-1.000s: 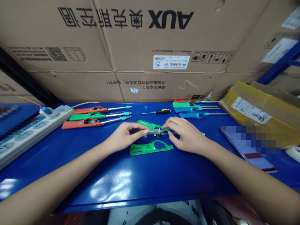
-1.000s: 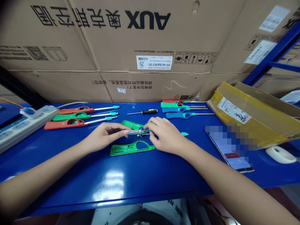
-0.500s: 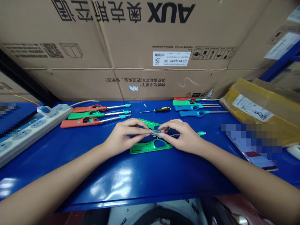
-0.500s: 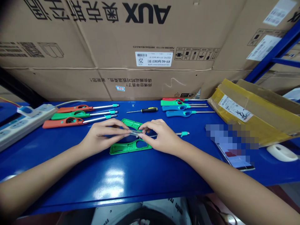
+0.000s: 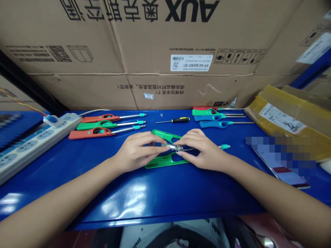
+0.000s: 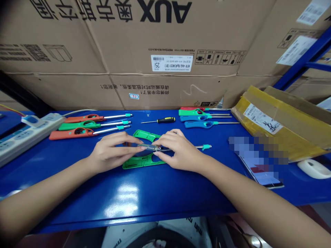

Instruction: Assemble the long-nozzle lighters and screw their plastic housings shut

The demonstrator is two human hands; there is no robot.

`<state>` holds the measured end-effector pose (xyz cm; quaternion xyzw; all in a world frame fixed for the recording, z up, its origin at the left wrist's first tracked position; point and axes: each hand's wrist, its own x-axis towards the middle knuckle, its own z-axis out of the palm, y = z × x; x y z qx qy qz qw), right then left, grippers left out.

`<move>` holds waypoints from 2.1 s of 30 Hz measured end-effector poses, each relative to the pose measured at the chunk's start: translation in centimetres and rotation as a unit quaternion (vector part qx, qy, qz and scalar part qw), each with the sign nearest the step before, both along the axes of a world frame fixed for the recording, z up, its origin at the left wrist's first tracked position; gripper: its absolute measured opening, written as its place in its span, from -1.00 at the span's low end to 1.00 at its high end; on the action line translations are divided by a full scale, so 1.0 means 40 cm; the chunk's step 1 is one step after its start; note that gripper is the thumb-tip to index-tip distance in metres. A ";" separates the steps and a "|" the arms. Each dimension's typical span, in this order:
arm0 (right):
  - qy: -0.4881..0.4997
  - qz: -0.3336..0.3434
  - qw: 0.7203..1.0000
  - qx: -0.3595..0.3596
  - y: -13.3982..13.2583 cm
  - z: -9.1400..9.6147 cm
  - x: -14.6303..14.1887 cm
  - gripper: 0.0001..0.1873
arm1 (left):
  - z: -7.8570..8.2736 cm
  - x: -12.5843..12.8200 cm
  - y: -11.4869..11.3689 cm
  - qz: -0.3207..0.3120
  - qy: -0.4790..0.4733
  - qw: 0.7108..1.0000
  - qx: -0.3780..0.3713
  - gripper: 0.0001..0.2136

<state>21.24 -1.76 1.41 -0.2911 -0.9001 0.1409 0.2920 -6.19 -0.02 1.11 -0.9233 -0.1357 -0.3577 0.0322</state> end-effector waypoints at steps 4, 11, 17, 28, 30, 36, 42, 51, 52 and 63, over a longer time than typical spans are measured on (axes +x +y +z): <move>0.017 0.048 0.999 -0.013 0.021 -0.003 0.013 -0.83 | 0.002 -0.001 -0.001 -0.011 -0.002 1.000 -0.004 -0.72; 0.012 0.062 0.997 -0.039 0.028 -0.005 0.018 -0.70 | 0.001 0.007 -0.003 -0.027 -0.021 0.999 -0.032 -0.74; 0.012 -0.025 1.000 -0.011 -0.007 -0.008 -0.020 -0.84 | 0.017 0.010 -0.010 -0.023 -0.006 0.998 -0.059 -0.76; -0.001 -0.047 0.997 -0.060 -0.022 0.005 -0.026 -0.89 | 0.103 -0.006 -0.023 0.098 0.260 0.895 -0.348 -0.80; -0.017 -0.034 0.997 -0.064 -0.025 0.005 -0.028 -0.88 | 0.082 0.002 -0.021 0.070 0.223 0.899 -0.371 -0.82; -0.039 -0.009 0.997 -0.065 -0.018 -0.007 -0.024 -0.90 | 0.037 0.021 -0.023 0.047 0.158 0.923 -0.349 -0.80; -0.052 -0.008 0.995 -0.087 -0.016 -0.018 -0.024 -0.90 | 0.016 0.027 -0.026 0.031 0.140 0.941 -0.308 -0.79; -0.053 0.000 0.997 -0.052 -0.016 -0.026 -0.027 -0.89 | 0.006 0.036 -0.030 0.029 0.122 0.948 -0.292 -0.80; -0.063 0.003 0.997 -0.046 -0.015 -0.026 -0.026 -0.88 | 0.006 0.036 -0.030 0.028 0.120 0.948 -0.292 -0.80; -0.146 0.036 0.989 0.015 -0.018 -0.006 -0.018 -0.80 | 0.005 0.038 -0.032 0.033 0.122 0.948 -0.290 -0.83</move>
